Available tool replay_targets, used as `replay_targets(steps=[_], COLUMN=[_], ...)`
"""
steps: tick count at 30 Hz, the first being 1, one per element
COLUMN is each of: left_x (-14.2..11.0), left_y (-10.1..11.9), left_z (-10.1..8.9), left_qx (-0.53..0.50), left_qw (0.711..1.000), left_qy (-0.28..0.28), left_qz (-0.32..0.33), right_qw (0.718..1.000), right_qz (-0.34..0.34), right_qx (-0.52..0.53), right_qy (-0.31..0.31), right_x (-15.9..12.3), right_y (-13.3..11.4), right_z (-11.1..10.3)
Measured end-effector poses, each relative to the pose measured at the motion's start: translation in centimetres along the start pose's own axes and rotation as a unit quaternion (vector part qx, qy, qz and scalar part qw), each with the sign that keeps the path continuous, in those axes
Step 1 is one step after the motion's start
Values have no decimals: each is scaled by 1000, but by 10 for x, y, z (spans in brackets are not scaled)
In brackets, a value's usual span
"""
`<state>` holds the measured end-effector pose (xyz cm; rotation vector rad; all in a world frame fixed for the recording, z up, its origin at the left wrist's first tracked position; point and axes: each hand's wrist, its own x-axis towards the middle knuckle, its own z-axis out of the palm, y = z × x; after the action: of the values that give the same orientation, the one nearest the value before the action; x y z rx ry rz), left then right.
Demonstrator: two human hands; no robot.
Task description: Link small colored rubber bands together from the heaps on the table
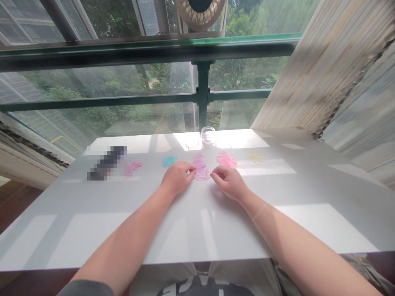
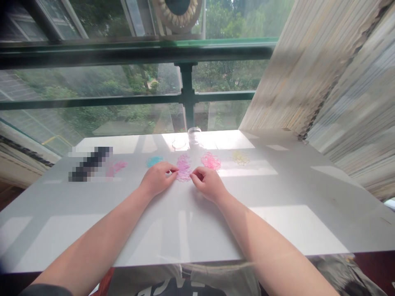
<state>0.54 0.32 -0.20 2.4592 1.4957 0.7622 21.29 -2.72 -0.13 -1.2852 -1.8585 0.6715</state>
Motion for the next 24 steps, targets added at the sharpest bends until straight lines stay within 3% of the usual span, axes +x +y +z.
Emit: replay_targets(steps=[11,24], left_x=[-5,-6], left_y=[-9,-6], left_z=[-9,-5], left_qx=[-49,-63], left_qw=[998,997], left_qy=[4,-39], left_qz=[-31,0], right_qw=[1000,1000], right_qz=[18,5], right_qx=[2,13], right_qy=[13,8], right_x=[2,0], right_y=[7,5], right_z=[-6,-6])
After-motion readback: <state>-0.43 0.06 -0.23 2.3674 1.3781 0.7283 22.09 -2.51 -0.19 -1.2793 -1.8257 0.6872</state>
